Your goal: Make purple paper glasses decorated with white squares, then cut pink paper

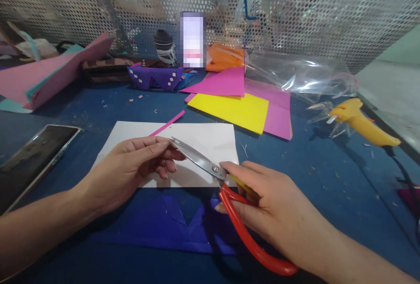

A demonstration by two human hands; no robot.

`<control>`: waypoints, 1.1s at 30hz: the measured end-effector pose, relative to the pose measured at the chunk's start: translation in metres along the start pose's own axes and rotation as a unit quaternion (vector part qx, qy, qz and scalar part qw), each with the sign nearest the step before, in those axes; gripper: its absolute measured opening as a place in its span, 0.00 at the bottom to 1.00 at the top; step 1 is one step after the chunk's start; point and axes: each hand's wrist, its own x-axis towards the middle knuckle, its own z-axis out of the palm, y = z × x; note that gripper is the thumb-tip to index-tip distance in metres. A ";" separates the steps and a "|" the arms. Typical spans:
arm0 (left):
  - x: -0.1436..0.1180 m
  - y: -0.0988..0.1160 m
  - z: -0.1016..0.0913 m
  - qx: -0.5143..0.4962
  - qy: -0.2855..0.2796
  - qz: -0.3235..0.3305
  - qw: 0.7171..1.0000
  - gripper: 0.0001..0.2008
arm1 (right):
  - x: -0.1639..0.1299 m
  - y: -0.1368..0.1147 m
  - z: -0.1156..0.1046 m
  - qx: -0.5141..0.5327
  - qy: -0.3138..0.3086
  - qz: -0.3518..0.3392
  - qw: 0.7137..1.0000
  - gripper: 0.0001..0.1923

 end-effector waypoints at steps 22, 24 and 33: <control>0.002 -0.002 -0.002 0.043 -0.001 0.039 0.998 0.05 | -0.002 -0.001 0.004 0.003 0.015 0.023 1.000 0.24; 0.002 -0.003 -0.003 0.043 -0.002 0.037 0.998 0.05 | -0.003 -0.001 0.006 -0.005 0.017 0.018 1.000 0.26; 0.003 -0.004 -0.002 0.042 -0.004 0.035 0.999 0.05 | -0.004 0.000 0.004 -0.020 0.012 0.005 1.000 0.24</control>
